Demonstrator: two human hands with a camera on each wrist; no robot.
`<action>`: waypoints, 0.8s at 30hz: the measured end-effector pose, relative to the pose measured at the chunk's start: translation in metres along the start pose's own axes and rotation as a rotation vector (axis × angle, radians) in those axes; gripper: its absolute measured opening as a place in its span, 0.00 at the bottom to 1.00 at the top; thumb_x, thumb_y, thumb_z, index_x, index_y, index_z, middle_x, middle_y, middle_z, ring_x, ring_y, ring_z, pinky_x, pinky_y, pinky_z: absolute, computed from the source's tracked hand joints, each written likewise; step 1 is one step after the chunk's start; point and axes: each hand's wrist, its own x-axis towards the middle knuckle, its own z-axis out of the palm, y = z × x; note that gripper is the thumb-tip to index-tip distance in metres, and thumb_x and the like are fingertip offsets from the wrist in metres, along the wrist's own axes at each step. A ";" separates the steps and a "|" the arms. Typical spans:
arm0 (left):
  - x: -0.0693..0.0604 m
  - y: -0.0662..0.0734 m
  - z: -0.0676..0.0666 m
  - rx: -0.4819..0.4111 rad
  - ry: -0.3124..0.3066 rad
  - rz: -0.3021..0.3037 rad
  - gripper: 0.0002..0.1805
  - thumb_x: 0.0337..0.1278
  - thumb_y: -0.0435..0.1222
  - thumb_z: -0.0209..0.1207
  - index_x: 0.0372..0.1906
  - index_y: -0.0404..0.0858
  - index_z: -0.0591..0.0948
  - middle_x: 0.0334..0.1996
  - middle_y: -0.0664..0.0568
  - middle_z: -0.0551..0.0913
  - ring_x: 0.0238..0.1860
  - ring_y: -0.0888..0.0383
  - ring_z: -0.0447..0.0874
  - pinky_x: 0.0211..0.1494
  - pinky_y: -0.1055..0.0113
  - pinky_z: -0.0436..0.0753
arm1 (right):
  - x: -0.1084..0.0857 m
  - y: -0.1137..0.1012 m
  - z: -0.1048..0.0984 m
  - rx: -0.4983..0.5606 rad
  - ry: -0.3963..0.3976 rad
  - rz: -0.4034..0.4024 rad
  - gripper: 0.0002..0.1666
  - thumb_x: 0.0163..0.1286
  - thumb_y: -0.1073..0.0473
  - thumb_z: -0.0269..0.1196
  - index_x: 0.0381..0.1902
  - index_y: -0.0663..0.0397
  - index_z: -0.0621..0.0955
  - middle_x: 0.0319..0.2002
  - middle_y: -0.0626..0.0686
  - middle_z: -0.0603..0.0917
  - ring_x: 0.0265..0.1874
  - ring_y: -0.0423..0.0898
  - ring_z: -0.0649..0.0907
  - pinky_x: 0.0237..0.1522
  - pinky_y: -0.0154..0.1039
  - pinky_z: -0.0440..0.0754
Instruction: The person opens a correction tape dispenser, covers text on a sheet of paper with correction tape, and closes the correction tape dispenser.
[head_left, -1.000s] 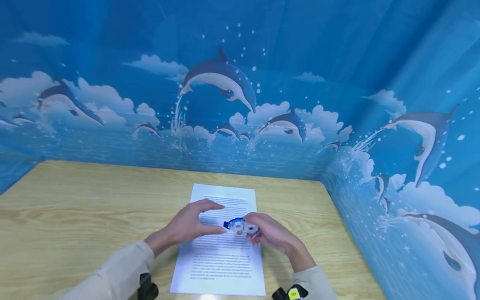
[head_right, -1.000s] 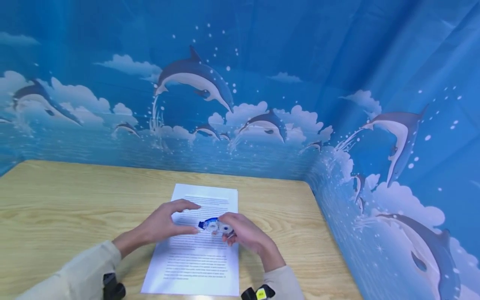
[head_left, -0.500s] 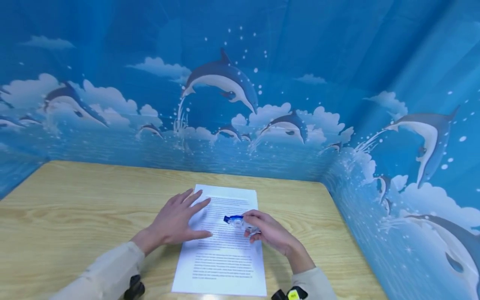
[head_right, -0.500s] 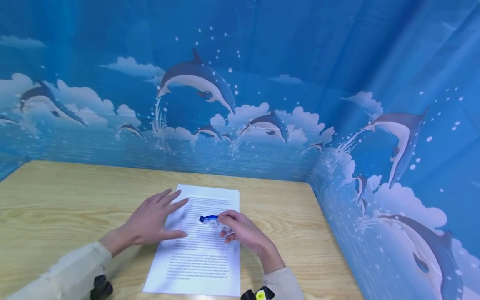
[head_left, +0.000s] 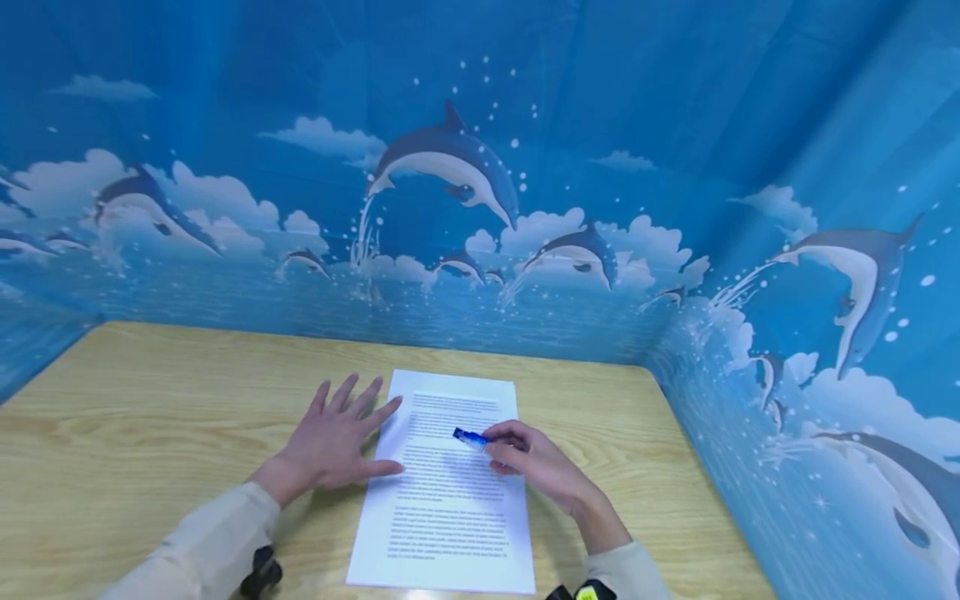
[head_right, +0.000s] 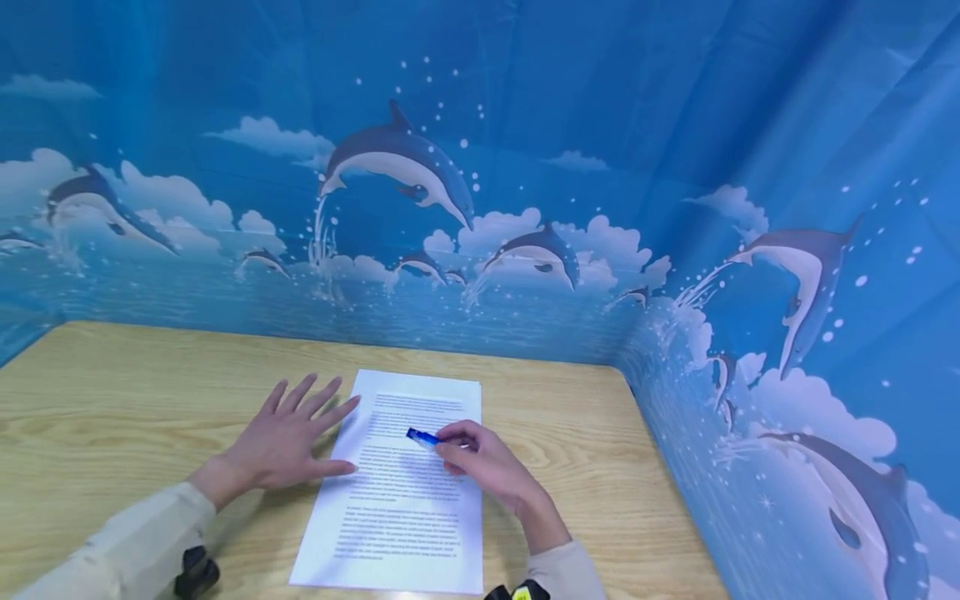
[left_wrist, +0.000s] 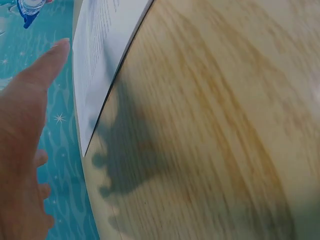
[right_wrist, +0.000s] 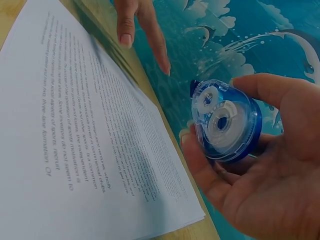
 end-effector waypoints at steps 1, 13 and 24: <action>0.000 -0.001 0.000 -0.001 -0.002 -0.001 0.51 0.46 0.74 0.48 0.72 0.51 0.63 0.73 0.42 0.53 0.71 0.35 0.44 0.67 0.34 0.42 | 0.000 0.000 0.000 -0.033 0.018 -0.014 0.24 0.68 0.55 0.62 0.55 0.67 0.73 0.48 0.61 0.78 0.47 0.55 0.79 0.50 0.44 0.79; -0.003 -0.006 0.001 -0.042 -0.011 -0.011 0.50 0.47 0.74 0.48 0.72 0.50 0.62 0.73 0.41 0.53 0.71 0.34 0.42 0.67 0.34 0.37 | 0.003 0.004 0.003 -0.351 0.288 -0.087 0.24 0.64 0.54 0.66 0.56 0.56 0.76 0.54 0.57 0.78 0.55 0.55 0.75 0.56 0.53 0.72; 0.001 -0.008 0.004 -0.054 -0.015 0.001 0.50 0.48 0.74 0.48 0.72 0.49 0.62 0.72 0.40 0.54 0.71 0.33 0.45 0.67 0.34 0.40 | 0.000 0.027 -0.034 -0.369 0.580 -0.060 0.24 0.64 0.58 0.66 0.57 0.56 0.76 0.56 0.60 0.77 0.57 0.57 0.74 0.59 0.55 0.69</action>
